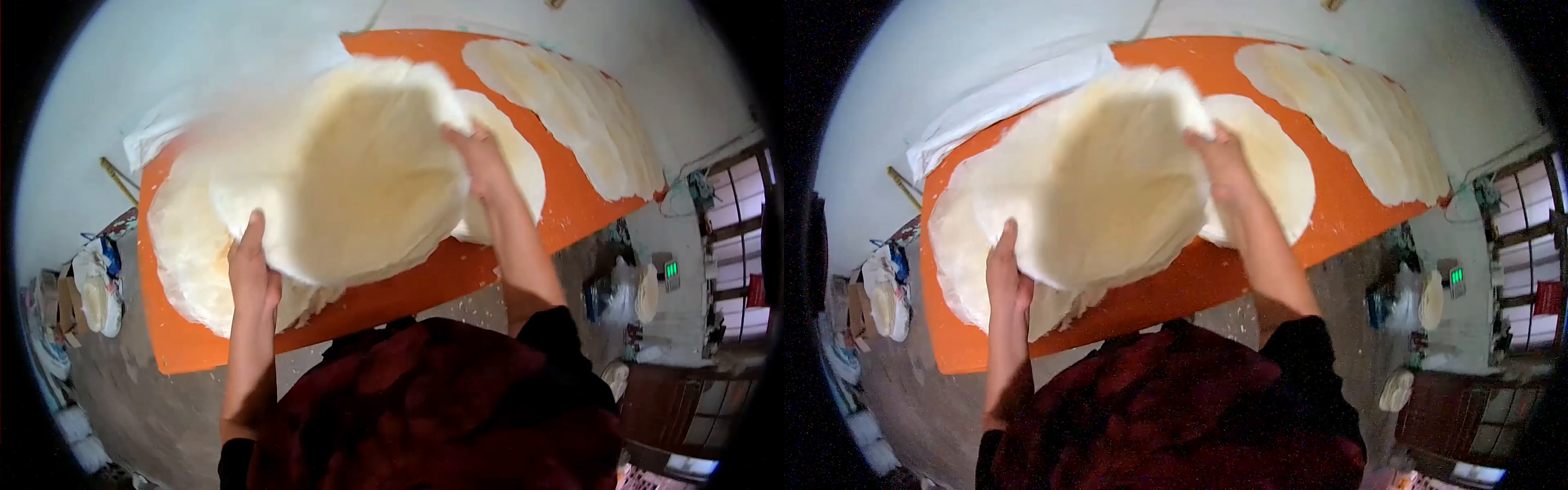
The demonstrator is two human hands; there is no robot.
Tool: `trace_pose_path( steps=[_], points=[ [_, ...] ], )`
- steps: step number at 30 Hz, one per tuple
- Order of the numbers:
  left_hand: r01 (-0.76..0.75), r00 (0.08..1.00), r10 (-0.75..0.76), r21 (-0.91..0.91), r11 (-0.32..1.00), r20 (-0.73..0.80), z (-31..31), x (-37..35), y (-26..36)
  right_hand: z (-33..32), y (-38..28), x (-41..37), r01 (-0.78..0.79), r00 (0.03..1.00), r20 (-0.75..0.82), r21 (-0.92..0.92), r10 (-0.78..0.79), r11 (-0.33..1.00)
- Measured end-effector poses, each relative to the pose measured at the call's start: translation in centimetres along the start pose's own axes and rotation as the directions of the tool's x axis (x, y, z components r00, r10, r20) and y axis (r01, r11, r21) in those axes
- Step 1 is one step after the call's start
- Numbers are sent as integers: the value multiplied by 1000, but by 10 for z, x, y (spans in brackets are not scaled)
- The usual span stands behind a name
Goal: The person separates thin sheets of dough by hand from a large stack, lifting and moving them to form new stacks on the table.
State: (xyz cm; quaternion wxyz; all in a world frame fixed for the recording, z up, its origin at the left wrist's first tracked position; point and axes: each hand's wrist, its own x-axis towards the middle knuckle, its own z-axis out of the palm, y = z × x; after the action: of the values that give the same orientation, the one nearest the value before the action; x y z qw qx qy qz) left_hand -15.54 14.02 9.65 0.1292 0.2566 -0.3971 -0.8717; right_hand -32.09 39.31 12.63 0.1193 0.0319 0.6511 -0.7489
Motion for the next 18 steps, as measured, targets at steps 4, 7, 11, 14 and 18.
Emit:
trace_pose_path(
  steps=[4, 7, 11, 14, 18],
  points=[
    [30, 980, -26, -18, 999, 198, 91, 14, -43, -106, -47, 1, 188, 977, -105, 6, -186, 982],
    [126, 922, -95, -57, 990, 376, 129, 37, -94, -174, -53, 2, 192, 962, -214, 97, -167, 977],
    [308, 915, -301, 17, 951, 269, 152, 59, -188, -267, 21, 34, -5, 941, -338, 76, 30, 997],
    [293, 932, -336, 262, 920, 139, 122, 78, -258, -320, 120, 60, -289, 869, -392, 92, 302, 953],
    [414, 892, -447, 279, 866, 63, 121, 80, -251, -324, 124, 51, -196, 930, -236, 333, 283, 922]
  ],
)
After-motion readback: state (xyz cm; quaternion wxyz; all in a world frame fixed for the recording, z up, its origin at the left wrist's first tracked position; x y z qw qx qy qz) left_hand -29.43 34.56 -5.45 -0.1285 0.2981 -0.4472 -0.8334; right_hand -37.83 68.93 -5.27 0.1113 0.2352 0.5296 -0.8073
